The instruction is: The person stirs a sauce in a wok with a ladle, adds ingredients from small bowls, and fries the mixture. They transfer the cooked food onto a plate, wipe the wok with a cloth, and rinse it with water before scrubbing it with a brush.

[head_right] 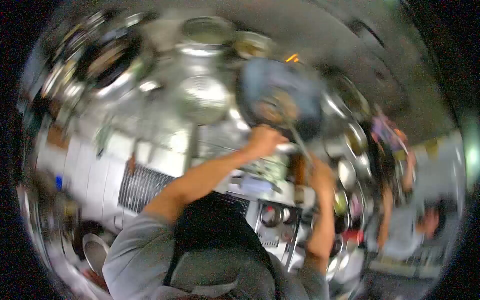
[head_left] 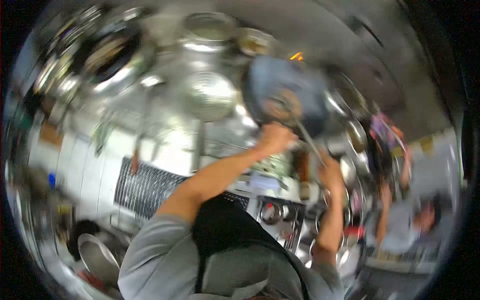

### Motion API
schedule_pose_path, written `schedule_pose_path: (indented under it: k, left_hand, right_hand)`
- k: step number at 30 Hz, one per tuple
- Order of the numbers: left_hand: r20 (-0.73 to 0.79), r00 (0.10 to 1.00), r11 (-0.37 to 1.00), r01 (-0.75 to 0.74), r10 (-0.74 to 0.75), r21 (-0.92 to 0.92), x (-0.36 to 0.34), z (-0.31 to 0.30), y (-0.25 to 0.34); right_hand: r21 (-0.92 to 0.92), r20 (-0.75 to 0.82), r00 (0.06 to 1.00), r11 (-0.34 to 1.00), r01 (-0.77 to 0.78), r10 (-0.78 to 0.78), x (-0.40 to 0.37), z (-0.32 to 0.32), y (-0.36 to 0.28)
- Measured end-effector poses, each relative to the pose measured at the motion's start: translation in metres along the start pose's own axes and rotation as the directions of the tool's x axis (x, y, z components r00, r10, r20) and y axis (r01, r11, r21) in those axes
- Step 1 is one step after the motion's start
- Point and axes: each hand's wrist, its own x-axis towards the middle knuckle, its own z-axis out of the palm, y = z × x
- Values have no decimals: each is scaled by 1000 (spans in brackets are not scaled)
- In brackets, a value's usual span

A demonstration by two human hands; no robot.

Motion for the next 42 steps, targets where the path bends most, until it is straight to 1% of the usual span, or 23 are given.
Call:
schedule_pose_path:
  k: [2, 4, 5, 6, 7, 8, 9, 11, 13, 17, 21, 24, 29, 31, 32, 33, 34, 36, 37, 38, 39, 41, 42]
  left_hand:
    - [148, 981, 985, 105, -125, 136, 11, 14, -1]
    - [10, 984, 968, 171, -176, 183, 4, 6, 30]
    - [49, 991, 989, 120, -124, 90, -2, 4, 32]
    - [149, 969, 979, 188, -198, 79, -4, -4, 39]
    - [-137, 984, 991, 124, -117, 42, -9, 6, 33]
    - [-165, 980, 989, 127, -113, 71, -3, 21, 21]
    - [-58, 989, 990, 135, -133, 43, 7, 31, 6]
    - [-78, 964, 967, 256, -255, 0, 23, 40, -5]
    - [37, 962, 962, 272, -272, 13, 23, 27, 0]
    - [48, 991, 992, 125, -124, -17, 19, 21, -10]
    - [173, 973, 985, 163, -151, -61, 12, -2, -4]
    - [104, 989, 994, 108, -106, -15, 24, 21, -21]
    - [125, 980, 988, 150, -155, 47, 20, 11, -13]
    - [132, 974, 968, 158, -186, 196, 2, -7, 9]
    - [186, 978, 988, 66, -92, 138, 8, 1, -2]
    - [205, 954, 930, 141, -220, 339, 11, 10, 5]
    - [184, 956, 970, 204, -227, 135, 8, 17, -2]
    - [136, 967, 967, 193, -217, 167, -1, -24, 23]
    - [216, 939, 955, 228, -267, 192, 6, -27, 23]
    - [115, 960, 955, 231, -254, 184, 5, -22, 24]
    - [217, 955, 978, 183, -202, 104, 8, -15, 16]
    - [-66, 967, 967, 249, -246, 43, -2, 1, 16]
    - [-39, 975, 974, 221, -220, 38, -8, 0, 21]
  right_hand:
    - [189, 51, 998, 981, -48, 39, -20, -23, -9]
    - [106, 77, 997, 994, 12, -21, -10, -15, 43]
    - [98, 19, 994, 990, 102, -105, 12, 10, 107]
    - [-44, -10, 1000, 999, 28, -28, 18, 11, 111]
    - [-38, 49, 988, 988, 148, -146, 59, 28, 85]
    - [-14, 90, 968, 972, 235, -233, 84, 41, 61]
    - [5, 111, 952, 958, 285, -284, 101, 49, 36]
    - [36, 136, 923, 933, 359, -360, 124, 50, 11]
    - [58, 151, 892, 905, 422, -426, 147, 50, -16]
    - [123, 202, 821, 845, 520, -535, 183, 64, -68]
    - [197, 212, 807, 833, 517, -551, 183, 72, -84]
    - [264, 203, 813, 830, 491, -546, 181, 82, -90]
    - [385, 157, 873, 843, 376, -462, 168, 102, -74]
    - [421, 89, 946, 873, 247, -310, 143, 95, -26]
    - [432, 25, 984, 889, 150, -179, 115, 77, 14]
    - [474, 50, 982, 870, 136, -181, 95, 80, 32]
    - [510, 61, 984, 852, 116, -170, 87, 82, 43]
    - [24, -85, 972, 975, 222, -219, 38, 60, 25]
    - [102, -113, 980, 979, 178, -166, 20, 57, 31]
    - [56, 33, 997, 996, -70, 68, -2, 28, -4]
    - [4, -3, 997, 997, -72, 72, -10, 30, 6]
    - [-89, -6, 969, 965, -246, 246, -12, 18, -13]
    - [-84, -55, 969, 966, -243, 239, -7, 22, -13]
